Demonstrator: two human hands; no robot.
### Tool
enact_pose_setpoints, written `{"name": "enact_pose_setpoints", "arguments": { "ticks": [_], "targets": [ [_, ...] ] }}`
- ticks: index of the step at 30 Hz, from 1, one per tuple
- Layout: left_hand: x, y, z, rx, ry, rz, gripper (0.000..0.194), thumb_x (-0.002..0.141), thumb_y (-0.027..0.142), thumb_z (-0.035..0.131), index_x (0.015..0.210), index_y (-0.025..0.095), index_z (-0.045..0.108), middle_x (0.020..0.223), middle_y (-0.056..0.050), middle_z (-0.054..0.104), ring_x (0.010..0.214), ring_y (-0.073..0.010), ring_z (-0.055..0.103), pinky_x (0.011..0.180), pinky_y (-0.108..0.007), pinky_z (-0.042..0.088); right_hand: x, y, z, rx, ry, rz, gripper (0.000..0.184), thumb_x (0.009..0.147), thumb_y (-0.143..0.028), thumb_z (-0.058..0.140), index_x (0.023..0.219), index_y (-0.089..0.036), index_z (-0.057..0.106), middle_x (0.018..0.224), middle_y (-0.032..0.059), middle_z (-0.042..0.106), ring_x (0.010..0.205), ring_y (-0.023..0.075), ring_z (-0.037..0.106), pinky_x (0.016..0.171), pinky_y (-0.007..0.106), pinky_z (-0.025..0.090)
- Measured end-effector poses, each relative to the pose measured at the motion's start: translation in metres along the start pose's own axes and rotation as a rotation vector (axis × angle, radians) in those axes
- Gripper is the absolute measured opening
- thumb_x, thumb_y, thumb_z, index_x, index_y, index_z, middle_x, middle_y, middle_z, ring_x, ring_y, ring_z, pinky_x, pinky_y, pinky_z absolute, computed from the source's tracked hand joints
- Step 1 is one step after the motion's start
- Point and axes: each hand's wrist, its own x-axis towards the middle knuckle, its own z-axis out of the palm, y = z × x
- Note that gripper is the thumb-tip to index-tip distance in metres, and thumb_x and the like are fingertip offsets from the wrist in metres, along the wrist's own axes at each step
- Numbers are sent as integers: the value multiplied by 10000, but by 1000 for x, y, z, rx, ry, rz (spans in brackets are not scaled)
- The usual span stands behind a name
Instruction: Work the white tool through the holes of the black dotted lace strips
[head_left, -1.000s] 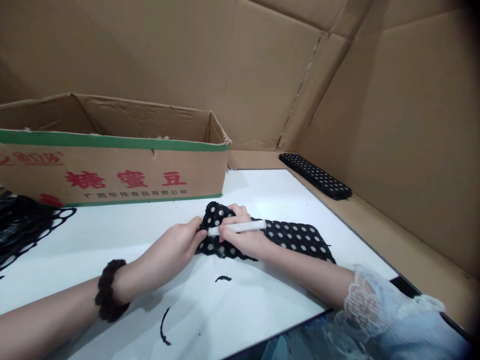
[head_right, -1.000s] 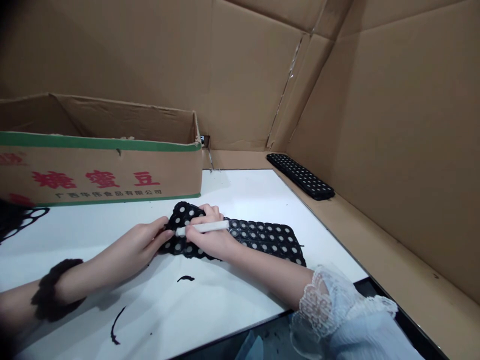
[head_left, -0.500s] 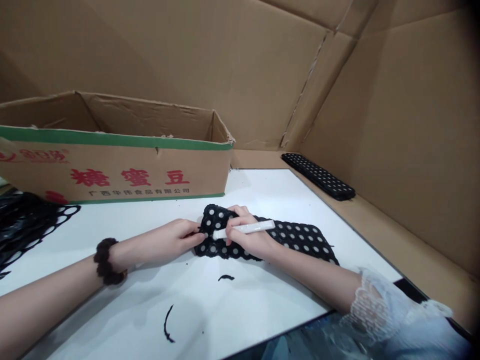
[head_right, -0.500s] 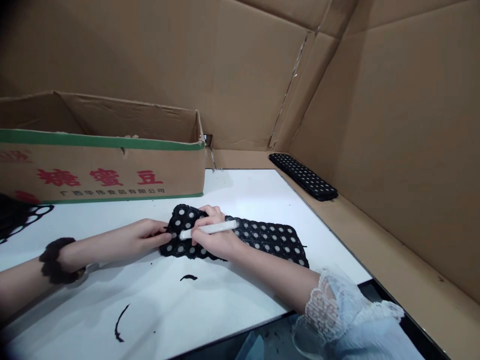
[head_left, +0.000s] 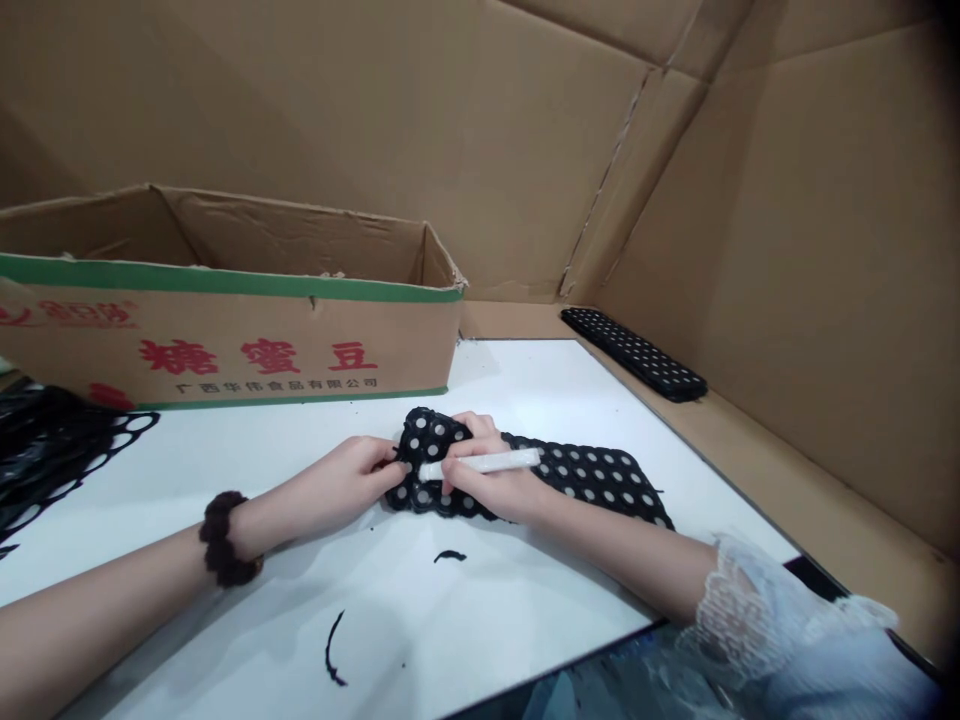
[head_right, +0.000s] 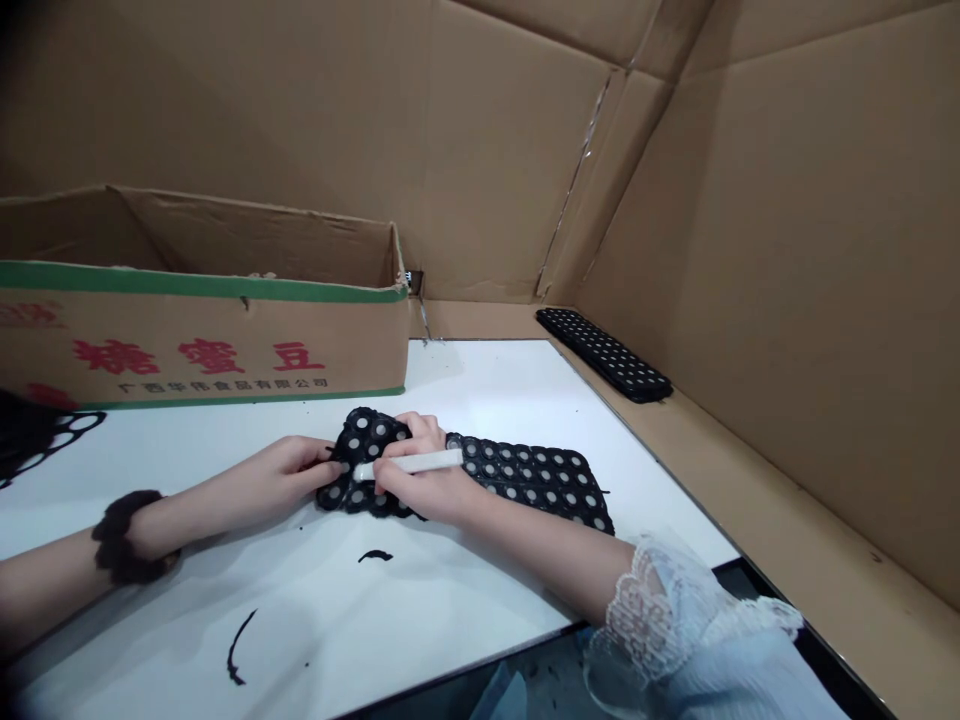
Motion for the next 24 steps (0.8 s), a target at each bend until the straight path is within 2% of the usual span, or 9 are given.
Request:
{"name": "enact_pose_setpoints", "arguments": {
  "ticks": [4,9,12,17,20,24],
  "targets": [
    [-4,5,7,162,83,29,329,849,395,354,608,181,420,579,29,438,526,-118,369,484,-235,268,0,-1,2,-38,5,-5,255,766,-177,498,542,-192,620,1052,24,477,1087,196,380,981,376,283],
    [-9,12,14,214,152,79,325,874,374,335,624,182,419,610,21,492,558,-126,412,528,-245,291,0,2,10,-112,32,-63,232,770,-214,494,568,-188,605,1059,47,470,1099,220,351,955,399,297],
    [-8,10,11,165,157,59,346,873,417,337,639,182,433,632,15,499,579,-130,420,540,-248,299,2,4,10,-78,52,-51,205,747,-220,517,564,-193,604,1031,49,473,1110,231,343,965,409,282],
    [1,-3,0,-37,65,-32,391,835,507,382,634,175,426,625,23,437,564,-117,391,532,-242,313,6,5,-1,167,42,62,271,732,-136,462,509,-201,602,974,17,535,1069,206,413,997,399,250],
    [2,-5,-1,-36,72,-60,420,832,520,379,600,172,413,599,26,430,553,-116,394,533,-245,309,4,5,-4,166,31,48,253,729,-143,483,523,-206,616,981,22,526,1087,204,396,998,393,244],
    [-1,1,2,40,139,-30,432,854,504,348,579,175,401,568,34,438,543,-115,400,533,-242,298,3,5,-3,127,23,39,246,747,-167,495,550,-217,632,987,23,514,1106,198,376,1002,384,241]
  ]
}}
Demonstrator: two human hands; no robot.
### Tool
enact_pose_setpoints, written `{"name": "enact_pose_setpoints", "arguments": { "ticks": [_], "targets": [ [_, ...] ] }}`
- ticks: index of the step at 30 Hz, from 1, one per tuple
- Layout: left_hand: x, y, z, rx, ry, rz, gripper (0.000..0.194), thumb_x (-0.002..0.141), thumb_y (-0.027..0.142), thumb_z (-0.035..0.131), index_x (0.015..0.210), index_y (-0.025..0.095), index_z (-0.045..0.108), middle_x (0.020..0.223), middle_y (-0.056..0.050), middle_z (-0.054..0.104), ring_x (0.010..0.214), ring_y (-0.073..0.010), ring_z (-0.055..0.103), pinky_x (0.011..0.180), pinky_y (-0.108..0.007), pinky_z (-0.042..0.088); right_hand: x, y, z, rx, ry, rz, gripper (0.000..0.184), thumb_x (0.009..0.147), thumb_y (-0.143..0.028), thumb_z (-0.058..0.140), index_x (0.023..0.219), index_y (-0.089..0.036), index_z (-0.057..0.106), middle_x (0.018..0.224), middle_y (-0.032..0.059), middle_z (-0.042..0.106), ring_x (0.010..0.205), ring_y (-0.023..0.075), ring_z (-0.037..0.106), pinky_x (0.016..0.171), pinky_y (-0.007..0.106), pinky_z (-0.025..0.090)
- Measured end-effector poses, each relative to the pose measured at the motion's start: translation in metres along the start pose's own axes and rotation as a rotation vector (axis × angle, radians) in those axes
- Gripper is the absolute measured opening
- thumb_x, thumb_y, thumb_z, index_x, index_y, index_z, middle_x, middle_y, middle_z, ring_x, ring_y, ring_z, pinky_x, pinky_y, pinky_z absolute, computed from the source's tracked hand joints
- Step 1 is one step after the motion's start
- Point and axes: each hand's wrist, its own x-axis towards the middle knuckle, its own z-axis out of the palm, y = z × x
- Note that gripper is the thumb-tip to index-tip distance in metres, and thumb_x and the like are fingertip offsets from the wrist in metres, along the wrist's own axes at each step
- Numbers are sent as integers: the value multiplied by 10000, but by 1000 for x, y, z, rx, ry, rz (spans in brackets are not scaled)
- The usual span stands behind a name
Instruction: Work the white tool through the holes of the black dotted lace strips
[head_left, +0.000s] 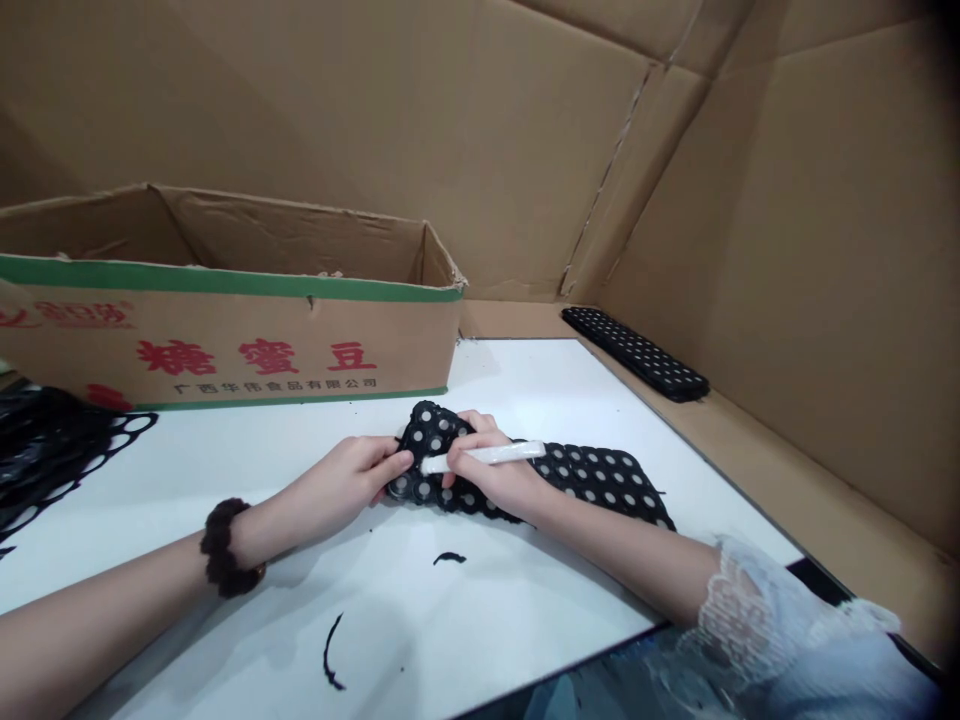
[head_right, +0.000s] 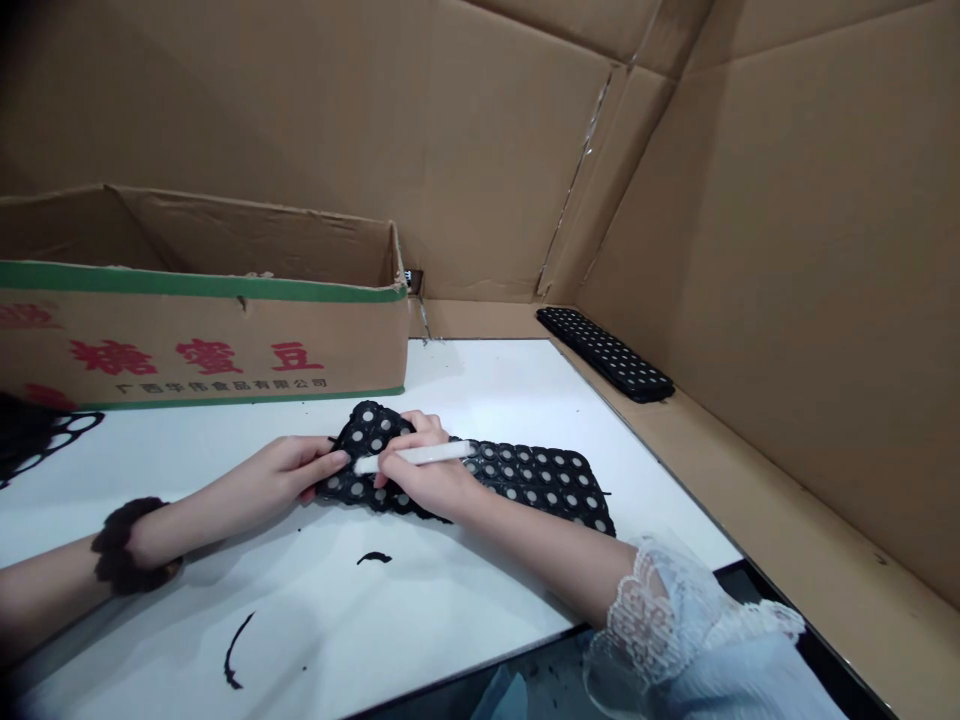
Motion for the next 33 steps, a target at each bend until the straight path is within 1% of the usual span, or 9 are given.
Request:
{"name": "enact_pose_setpoints", "arguments": {
  "ticks": [11,16,18,21,24,26,29,31,33],
  "targets": [
    [-11,13,14,162,142,118,275,893,352,330,685,202,429,619,37,506,544,-123,442,539,-239,307,-4,-6,11,-224,42,-52,212,778,-244,501,617,-192,627,1051,51,453,1137,215,342,979,392,267],
    [-2,5,7,147,144,68,348,887,421,317,626,200,381,545,43,466,522,-131,432,526,-241,302,0,-4,2,2,76,13,245,777,-195,469,588,-188,625,1031,34,509,1110,190,412,987,354,285],
    [1,2,4,100,121,43,373,878,447,319,610,196,383,540,39,473,536,-136,445,538,-242,311,0,-2,-2,37,106,-53,272,781,-166,443,557,-182,597,1033,29,537,1126,184,417,994,346,281],
    [1,2,0,42,85,18,398,870,475,309,610,189,403,570,28,493,565,-141,456,562,-246,325,-3,1,-1,-93,141,-202,222,756,-164,481,568,-182,598,1083,43,530,1153,200,395,1000,371,270],
    [-3,3,-2,20,-72,53,408,861,497,307,631,185,433,628,16,502,590,-142,455,563,-243,334,-4,2,3,-195,136,-233,190,746,-180,510,581,-185,604,1090,55,515,1120,209,417,977,393,298],
    [-6,3,-4,54,-193,73,387,833,515,363,658,185,462,644,15,493,574,-137,430,519,-236,313,-5,2,4,-191,139,-228,204,761,-184,495,584,-186,597,1043,58,524,1097,203,434,960,391,323],
    [-7,2,-6,96,-230,68,364,821,509,389,698,184,498,667,10,495,578,-133,409,497,-231,291,-6,1,3,-153,220,-317,196,764,-178,488,597,-178,590,1104,66,495,1097,209,425,970,394,324],
    [-5,1,-9,61,-254,71,366,846,490,345,721,186,505,707,7,507,632,-141,431,549,-227,324,-7,2,2,-120,258,-400,191,763,-177,487,601,-171,587,1100,75,492,1051,207,446,949,390,346],
    [-4,0,-13,18,-310,82,364,859,478,323,734,186,502,730,7,505,685,-147,446,623,-230,351,-7,3,3,-89,203,-442,198,770,-183,483,600,-171,584,976,76,522,964,193,485,895,373,389]
  ]
}}
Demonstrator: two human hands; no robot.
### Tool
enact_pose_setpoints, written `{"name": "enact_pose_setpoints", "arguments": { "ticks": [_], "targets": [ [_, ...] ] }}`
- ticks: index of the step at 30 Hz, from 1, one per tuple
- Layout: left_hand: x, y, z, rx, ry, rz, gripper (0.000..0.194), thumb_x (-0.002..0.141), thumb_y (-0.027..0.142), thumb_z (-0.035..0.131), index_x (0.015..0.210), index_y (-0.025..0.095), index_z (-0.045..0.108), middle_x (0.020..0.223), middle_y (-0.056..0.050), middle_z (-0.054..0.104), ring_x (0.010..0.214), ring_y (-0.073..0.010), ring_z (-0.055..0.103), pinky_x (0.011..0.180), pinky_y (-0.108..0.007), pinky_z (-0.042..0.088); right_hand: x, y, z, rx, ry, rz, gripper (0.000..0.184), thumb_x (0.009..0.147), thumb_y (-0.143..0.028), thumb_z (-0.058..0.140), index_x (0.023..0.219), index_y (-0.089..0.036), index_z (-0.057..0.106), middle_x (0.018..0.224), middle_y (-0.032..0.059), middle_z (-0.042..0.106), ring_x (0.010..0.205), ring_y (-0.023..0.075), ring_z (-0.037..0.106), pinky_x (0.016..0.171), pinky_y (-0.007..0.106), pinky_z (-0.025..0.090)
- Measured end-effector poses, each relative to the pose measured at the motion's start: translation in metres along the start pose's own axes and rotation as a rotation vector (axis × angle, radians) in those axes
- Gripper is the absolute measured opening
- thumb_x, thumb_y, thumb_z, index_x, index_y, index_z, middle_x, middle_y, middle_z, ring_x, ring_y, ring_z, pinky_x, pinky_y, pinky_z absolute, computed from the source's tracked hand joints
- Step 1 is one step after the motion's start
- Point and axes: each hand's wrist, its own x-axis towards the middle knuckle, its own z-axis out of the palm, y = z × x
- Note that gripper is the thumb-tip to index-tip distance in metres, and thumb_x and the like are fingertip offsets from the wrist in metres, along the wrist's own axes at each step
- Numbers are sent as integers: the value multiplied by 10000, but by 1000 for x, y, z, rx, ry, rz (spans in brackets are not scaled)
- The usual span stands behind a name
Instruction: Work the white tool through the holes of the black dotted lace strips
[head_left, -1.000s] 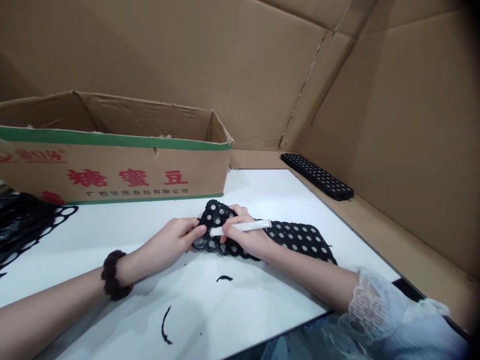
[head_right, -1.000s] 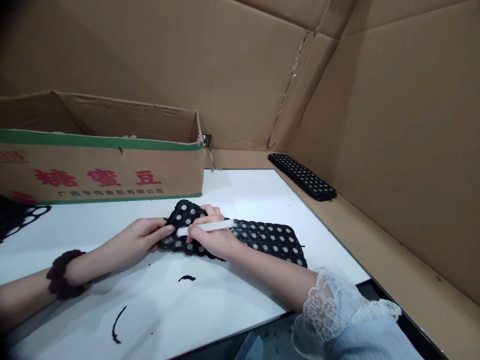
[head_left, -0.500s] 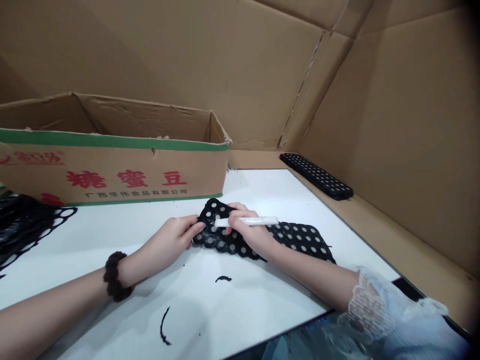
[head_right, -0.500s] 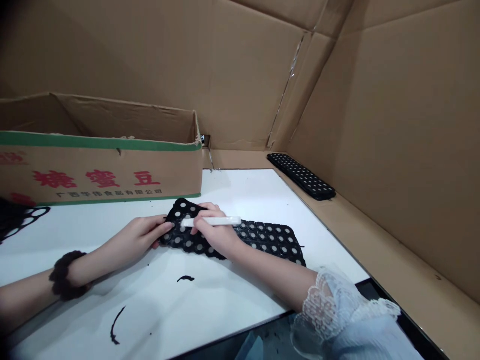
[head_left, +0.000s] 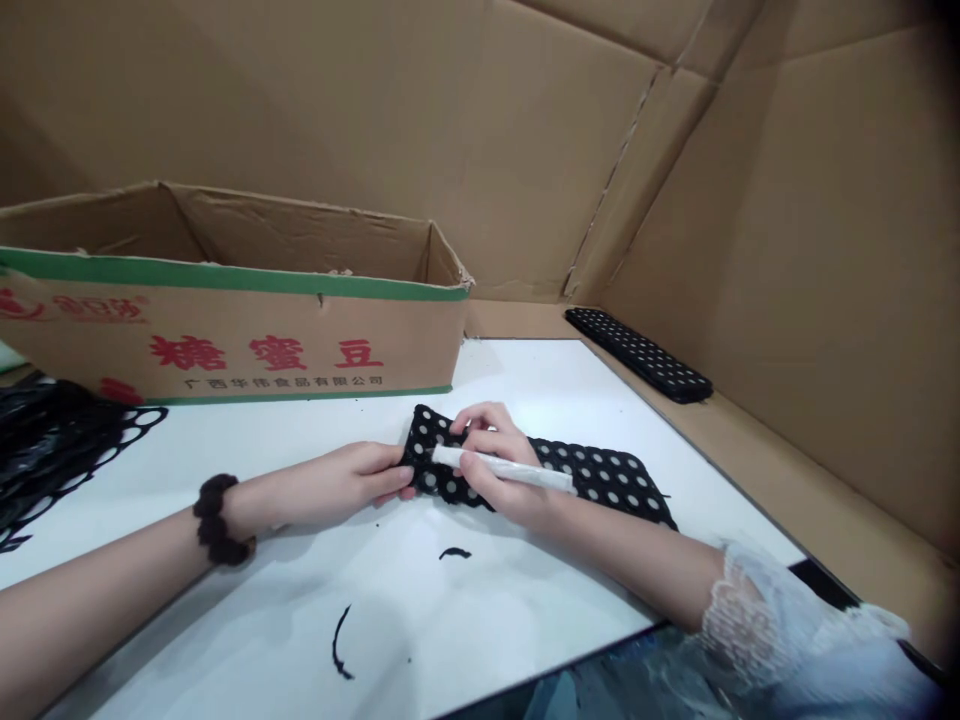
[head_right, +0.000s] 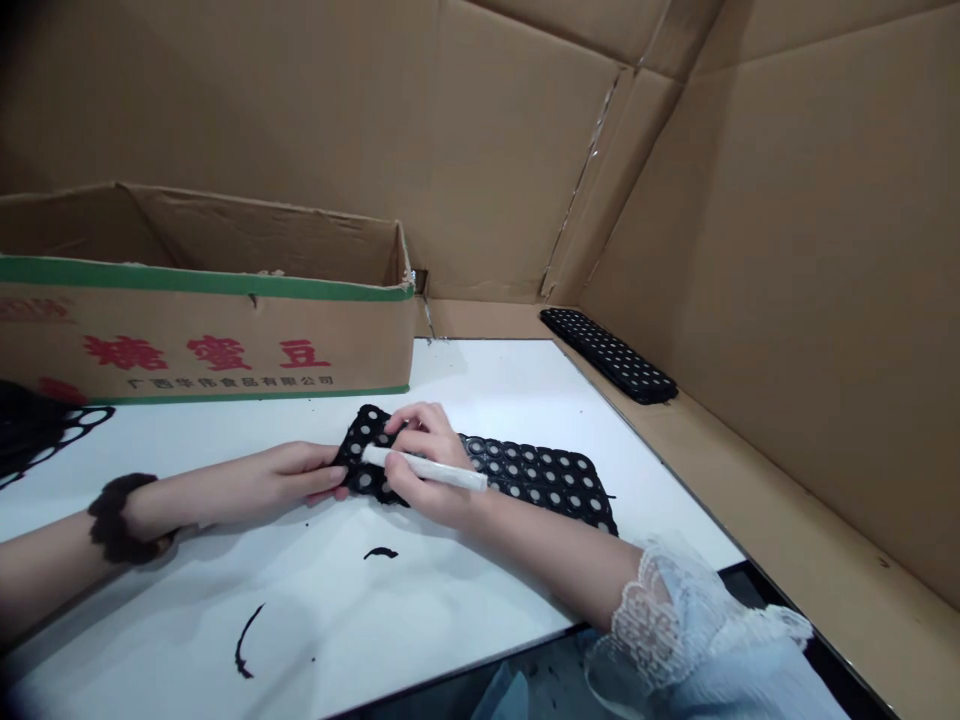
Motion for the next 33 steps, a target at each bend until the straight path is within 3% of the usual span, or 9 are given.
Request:
{"name": "enact_pose_setpoints", "arguments": {
  "ticks": [4,9,13,17,19,26,33],
  "targets": [
    [1,-1,-7,-38,-39,3,374,859,472,323,716,178,504,742,2,513,716,-147,449,682,-231,354,0,3,2,65,-155,62,213,781,-186,479,599,-172,587,881,59,515,914,173,514,848,341,421],
    [2,-3,-7,-81,-37,-18,409,854,482,327,661,171,509,725,-6,532,667,-137,443,619,-222,337,1,2,1,71,-185,134,209,778,-174,483,590,-169,573,947,55,490,919,162,507,835,322,431],
    [0,2,3,-7,59,-5,377,863,432,321,659,178,511,619,13,496,585,-128,423,562,-225,319,2,2,4,23,-223,97,253,806,-174,448,565,-169,525,904,63,466,995,169,465,848,300,424],
    [-4,10,14,174,207,13,317,861,375,331,636,192,459,532,31,440,480,-118,367,489,-242,258,0,6,13,-63,-223,81,235,814,-199,451,581,-179,474,940,55,440,929,150,452,839,291,416],
    [-4,10,15,203,227,9,315,855,378,341,621,195,446,528,31,453,471,-120,374,487,-245,257,0,6,15,-78,-221,95,211,811,-211,458,603,-180,475,949,50,428,913,148,447,841,297,408],
    [1,-1,-3,-35,13,-146,392,843,484,342,718,186,564,535,20,515,550,-139,455,553,-232,339,6,-5,5,149,-203,429,159,772,-215,477,618,-177,492,885,8,428,818,118,493,836,297,396],
    [3,-2,-3,-140,13,-135,401,835,500,354,738,169,560,553,15,515,574,-136,453,589,-241,345,7,-5,6,220,-168,511,185,726,-177,506,543,-168,524,883,7,455,818,129,495,838,302,377]
  ]
}}
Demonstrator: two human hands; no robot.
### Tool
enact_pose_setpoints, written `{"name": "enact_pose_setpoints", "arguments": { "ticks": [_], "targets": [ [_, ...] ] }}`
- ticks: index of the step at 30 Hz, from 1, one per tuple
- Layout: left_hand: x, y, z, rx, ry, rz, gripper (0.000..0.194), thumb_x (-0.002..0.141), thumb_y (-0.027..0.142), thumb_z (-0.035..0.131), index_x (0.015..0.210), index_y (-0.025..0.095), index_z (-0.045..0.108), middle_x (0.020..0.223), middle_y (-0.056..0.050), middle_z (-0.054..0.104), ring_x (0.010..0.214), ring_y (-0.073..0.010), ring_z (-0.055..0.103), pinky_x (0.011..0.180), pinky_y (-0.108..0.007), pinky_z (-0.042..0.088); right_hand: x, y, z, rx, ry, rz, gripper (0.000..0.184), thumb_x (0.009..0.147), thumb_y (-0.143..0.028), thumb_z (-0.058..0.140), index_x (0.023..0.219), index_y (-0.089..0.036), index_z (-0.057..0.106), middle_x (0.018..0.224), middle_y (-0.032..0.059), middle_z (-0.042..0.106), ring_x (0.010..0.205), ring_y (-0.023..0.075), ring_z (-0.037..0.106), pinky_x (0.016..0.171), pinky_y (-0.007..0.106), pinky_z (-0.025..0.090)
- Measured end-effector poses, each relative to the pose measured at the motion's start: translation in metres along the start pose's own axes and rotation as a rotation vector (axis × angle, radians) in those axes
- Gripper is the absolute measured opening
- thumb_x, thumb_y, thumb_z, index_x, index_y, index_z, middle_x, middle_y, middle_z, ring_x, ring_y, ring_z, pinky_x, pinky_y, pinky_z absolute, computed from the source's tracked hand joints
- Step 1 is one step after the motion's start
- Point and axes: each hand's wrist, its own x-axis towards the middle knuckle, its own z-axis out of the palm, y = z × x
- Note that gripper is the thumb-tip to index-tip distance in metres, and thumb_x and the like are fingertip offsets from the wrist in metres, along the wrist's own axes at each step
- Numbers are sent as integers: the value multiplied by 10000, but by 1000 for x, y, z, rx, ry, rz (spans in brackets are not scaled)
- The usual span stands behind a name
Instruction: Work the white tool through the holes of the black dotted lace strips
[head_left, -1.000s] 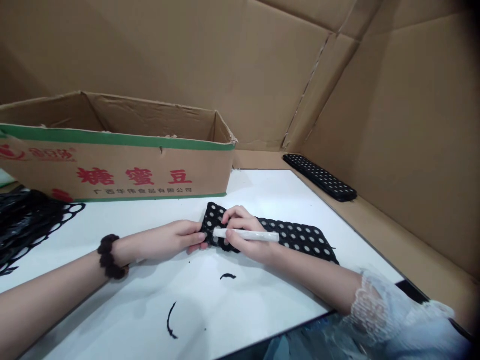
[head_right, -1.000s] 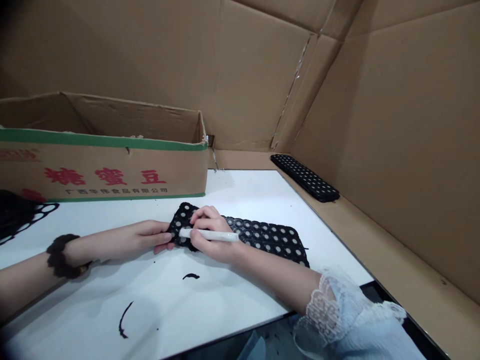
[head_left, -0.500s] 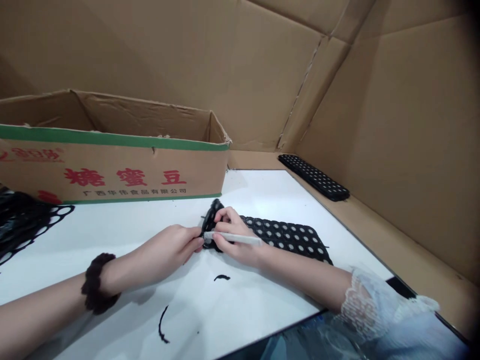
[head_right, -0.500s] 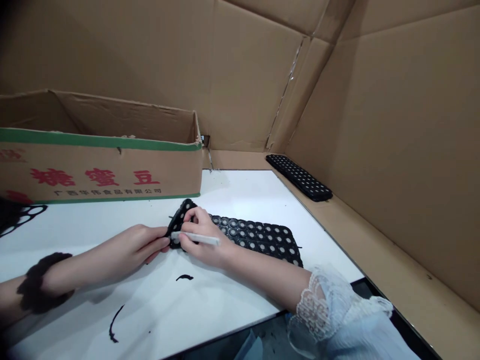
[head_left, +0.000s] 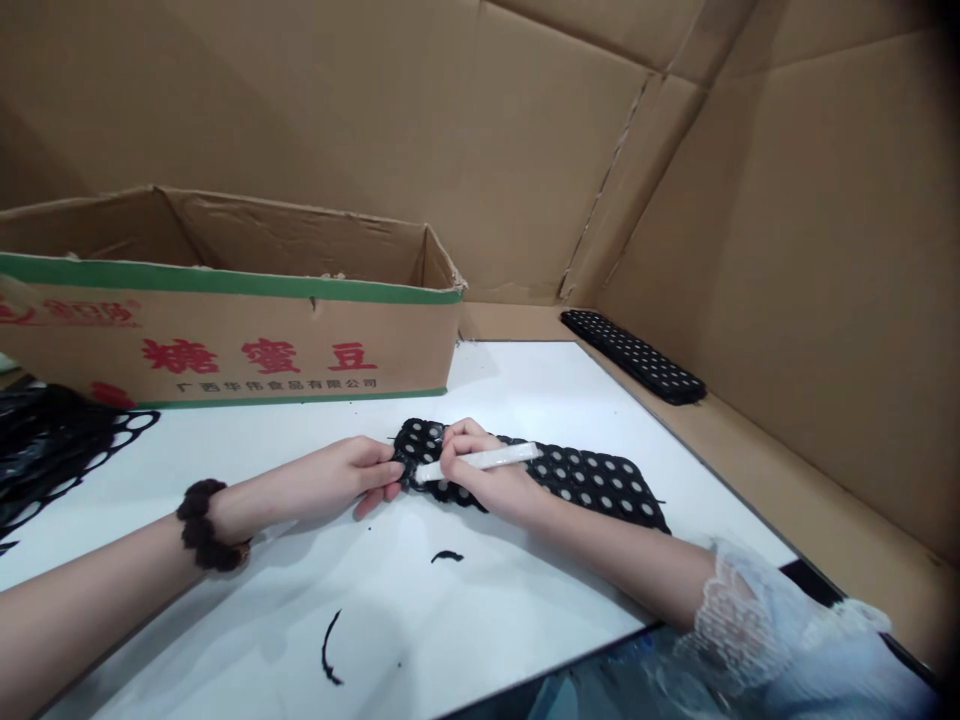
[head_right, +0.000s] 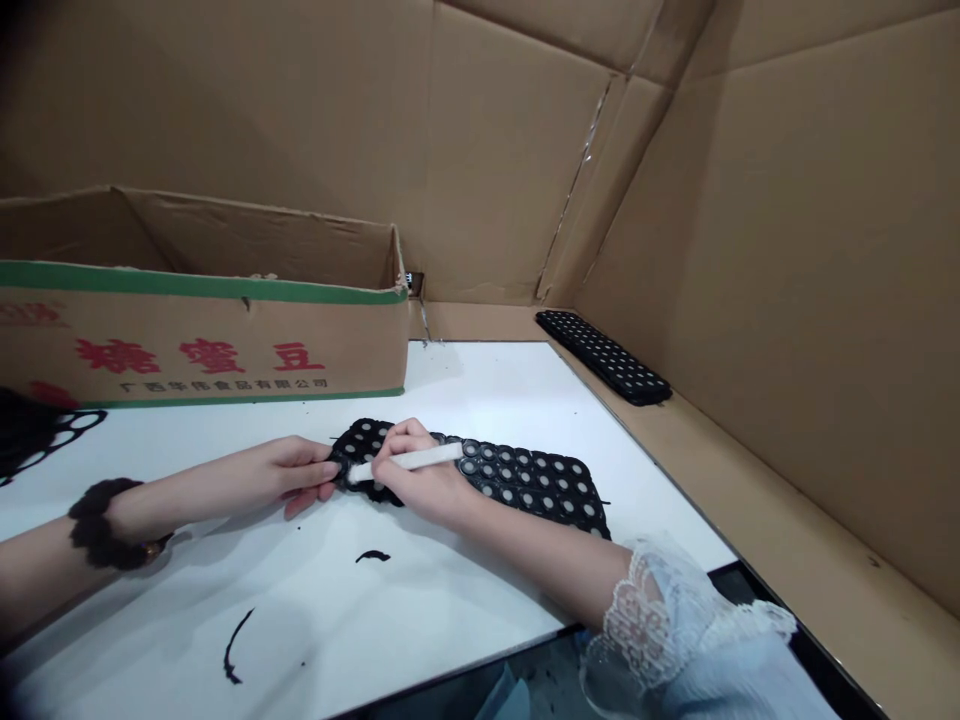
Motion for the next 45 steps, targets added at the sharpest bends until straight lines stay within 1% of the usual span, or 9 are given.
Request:
{"name": "enact_pose_setpoints", "arguments": {
  "ticks": [12,18,25,29,32,35,39,42,45],
  "targets": [
    [1,-5,4,-9,26,19,399,853,476,328,719,172,548,534,19,500,537,-133,436,551,-241,333,-4,-1,5,-119,-13,-62,249,818,-215,422,579,-168,472,883,22,426,872,133,479,838,300,380],
    [-5,9,25,296,325,-44,331,850,370,312,632,192,486,591,-8,547,566,-171,483,552,-273,313,-8,4,11,-356,-29,-196,136,836,-228,394,718,-190,451,907,26,431,928,160,446,866,366,358],
    [-9,16,36,425,340,-72,316,857,352,289,633,198,451,628,-20,563,592,-182,497,566,-279,311,-7,4,18,-497,-14,-209,146,858,-260,347,760,-200,437,886,24,423,870,164,435,816,381,367],
    [-4,6,24,296,278,-69,341,857,401,312,639,193,473,569,11,515,540,-149,452,529,-256,308,-5,4,16,-392,5,-205,149,843,-258,381,731,-194,456,874,19,425,873,158,443,822,360,365],
    [-1,-1,8,98,95,-62,360,850,448,343,669,180,500,513,29,475,499,-123,422,515,-238,325,-1,5,5,-173,21,-160,159,813,-237,426,667,-185,464,846,12,448,826,137,469,802,311,381],
    [0,-3,-2,-79,-56,-28,341,842,450,380,733,164,529,562,22,499,470,-97,394,473,-220,322,6,9,-9,10,175,-98,188,811,-246,424,648,-182,492,867,14,516,832,135,497,812,298,377],
    [1,-3,2,-149,60,22,245,819,386,453,711,170,492,582,37,449,438,-75,358,411,-202,286,11,16,-17,95,190,-31,215,810,-300,442,714,-187,599,1096,20,561,956,160,518,855,307,372],
    [1,-2,9,-182,181,115,138,814,293,461,785,174,526,555,49,402,466,-79,353,420,-190,280,12,18,-15,89,165,5,225,809,-315,447,833,-201,639,1088,23,596,958,164,532,863,309,378],
    [1,0,13,-309,146,140,97,791,222,463,816,168,540,600,37,442,479,-75,370,423,-189,283,11,18,-14,81,177,19,245,809,-318,444,885,-203,647,1051,21,621,929,160,545,865,307,376]
  ]
}}
